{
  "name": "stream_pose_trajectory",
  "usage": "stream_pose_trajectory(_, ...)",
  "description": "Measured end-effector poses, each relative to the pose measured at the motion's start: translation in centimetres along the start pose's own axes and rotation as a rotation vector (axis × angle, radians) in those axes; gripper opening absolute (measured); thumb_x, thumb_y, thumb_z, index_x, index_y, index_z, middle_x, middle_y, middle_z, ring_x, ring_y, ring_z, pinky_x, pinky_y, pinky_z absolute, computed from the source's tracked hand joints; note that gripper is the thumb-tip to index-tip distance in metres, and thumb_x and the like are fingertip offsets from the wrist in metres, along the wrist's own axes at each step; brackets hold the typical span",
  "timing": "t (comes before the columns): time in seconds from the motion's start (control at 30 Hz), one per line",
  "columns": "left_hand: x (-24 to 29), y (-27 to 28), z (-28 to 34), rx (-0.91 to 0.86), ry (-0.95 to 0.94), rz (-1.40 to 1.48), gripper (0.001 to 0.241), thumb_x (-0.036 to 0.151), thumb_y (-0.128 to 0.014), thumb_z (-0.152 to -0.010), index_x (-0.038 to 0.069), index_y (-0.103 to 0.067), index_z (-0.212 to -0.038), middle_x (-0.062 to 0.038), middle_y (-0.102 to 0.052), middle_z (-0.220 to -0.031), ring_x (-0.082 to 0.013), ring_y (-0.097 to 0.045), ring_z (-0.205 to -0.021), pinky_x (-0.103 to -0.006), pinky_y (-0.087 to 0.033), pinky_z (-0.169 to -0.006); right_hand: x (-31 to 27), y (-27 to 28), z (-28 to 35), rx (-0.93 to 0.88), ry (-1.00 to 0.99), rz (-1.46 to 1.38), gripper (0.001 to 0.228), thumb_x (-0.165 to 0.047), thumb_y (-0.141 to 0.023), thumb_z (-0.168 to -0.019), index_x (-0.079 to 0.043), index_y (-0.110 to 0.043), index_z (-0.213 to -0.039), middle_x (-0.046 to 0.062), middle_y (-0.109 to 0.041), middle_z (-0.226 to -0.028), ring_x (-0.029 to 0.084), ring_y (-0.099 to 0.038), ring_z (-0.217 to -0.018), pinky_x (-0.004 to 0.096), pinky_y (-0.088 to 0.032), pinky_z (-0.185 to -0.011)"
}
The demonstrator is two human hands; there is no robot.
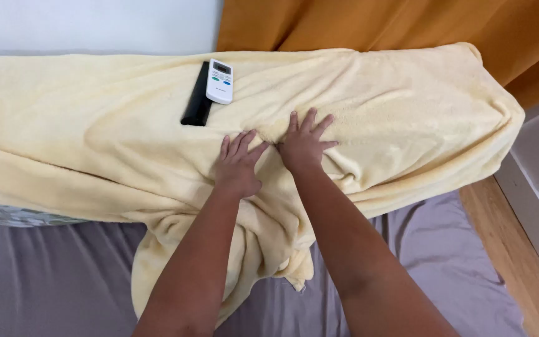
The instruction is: The person spreads a yellow blanket over a bed with a purple sheet, smoothing and tucking the fabric by hand to cover the mattress evenly.
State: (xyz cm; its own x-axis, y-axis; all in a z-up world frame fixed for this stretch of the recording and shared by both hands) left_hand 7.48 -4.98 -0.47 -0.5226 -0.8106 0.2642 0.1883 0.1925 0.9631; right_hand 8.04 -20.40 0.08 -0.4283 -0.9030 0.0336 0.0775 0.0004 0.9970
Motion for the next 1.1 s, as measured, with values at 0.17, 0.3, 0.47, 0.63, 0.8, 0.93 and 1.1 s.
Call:
stream_pose_trajectory(0.17,-0.2,-0.7,-0.6,0.032,0.007,0.007,0.096,0.018,-0.076,-0.070,0.036,-0.036,-0.155,0.003,-0.017,-0.168,-0.0166,-0.007,-0.157,-0.0436,0.005,-0.127,-0.1,-1.0,-0.7,0.068,0.003,0.021,0.089,-0.057,-0.058,-0.096,-0.019,-0.017,-0.166,0.024,-0.002,-0.170,0.066,0.005,-0.146,0.091,-0.025,-0.096)
stream_pose_trajectory(0.3,-0.8,-1.7,-0.8,0.094,-0.049,0.032,0.095,0.017,-0.075,-0.070,0.036,-0.038,-0.155,0.002,-0.019,-0.169,-0.0167,-0.009,-0.157,-0.0429,0.003,-0.127,-0.4,-1.9,-0.6,0.140,-0.018,0.020,0.087,-0.055,-0.058,-0.097,-0.020,-0.017,-0.165,0.023,0.000,-0.170,0.065,0.007,-0.146,0.092,-0.021,-0.097)
stream_pose_trajectory(0.47,-0.8,-0.8,0.0,0.072,-0.071,0.049,0.095,0.019,-0.077,-0.070,0.035,-0.038,-0.155,0.001,-0.019,-0.169,-0.0169,-0.009,-0.158,-0.0430,0.001,-0.128,-0.4,-1.6,0.6,0.185,-0.035,-0.002,0.089,-0.055,-0.059,-0.096,-0.022,-0.015,-0.166,0.021,0.003,-0.171,0.059,0.009,-0.149,0.091,-0.019,-0.100)
stream_pose_trajectory(0.63,-0.7,0.5,1.4,-0.022,-0.086,0.163,0.096,0.033,-0.084,-0.070,0.034,-0.036,-0.154,0.002,-0.013,-0.170,-0.0161,-0.006,-0.157,-0.0423,-0.001,-0.129,-0.3,-0.1,2.6,0.162,-0.023,-0.061,0.090,-0.053,-0.060,-0.096,-0.023,-0.013,-0.167,0.018,0.003,-0.172,0.055,0.010,-0.152,0.087,-0.022,-0.104)
stream_pose_trajectory(0.8,-2.1,-1.4,3.7,0.240,-0.208,0.153,0.091,0.032,-0.078,-0.078,0.027,-0.038,-0.159,0.002,-0.016,-0.173,-0.0169,-0.011,-0.159,-0.0445,-0.008,-0.127,-1.5,0.8,5.2,0.048,0.020,-0.133,0.096,-0.061,-0.060,-0.095,-0.019,-0.012,-0.165,0.016,0.006,-0.172,0.051,0.015,-0.154,0.081,-0.024,-0.109)
stream_pose_trajectory(0.93,-4.2,-0.8,8.8,0.264,-0.068,0.080,0.079,0.034,-0.069,-0.086,0.025,-0.039,-0.158,0.004,-0.021,-0.171,-0.0152,-0.014,-0.159,-0.0499,-0.007,-0.127,-4.5,-5.0,4.5,0.347,0.211,0.044,0.091,-0.073,-0.061,-0.092,-0.027,-0.008,-0.150,0.014,0.009,-0.168,0.055,0.014,-0.151,0.082,-0.023,-0.107)
stream_pose_trajectory(1.1,-10.4,-4.0,12.0,0.497,0.122,0.081,0.059,0.032,-0.050,-0.104,0.012,-0.039,-0.158,-0.007,-0.024,-0.172,-0.0205,-0.016,-0.160,-0.0528,-0.005,-0.129,-10.5,-4.0,12.9,-0.037,0.028,-0.541,0.104,-0.061,-0.069,-0.088,-0.041,0.000,-0.164,0.013,0.026,-0.169,0.053,0.005,-0.154,0.082,-0.025,-0.107)
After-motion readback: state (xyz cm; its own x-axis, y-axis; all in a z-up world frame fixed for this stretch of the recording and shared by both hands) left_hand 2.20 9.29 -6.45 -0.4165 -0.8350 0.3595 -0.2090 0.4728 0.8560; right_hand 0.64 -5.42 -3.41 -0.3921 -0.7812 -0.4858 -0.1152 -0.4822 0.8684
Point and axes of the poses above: each hand's wrist, its own z-axis away from the middle knuckle, its own y-axis out of the back of the hand, x = y × z, the point moved 9 cm from there along -z, towards the middle knuckle
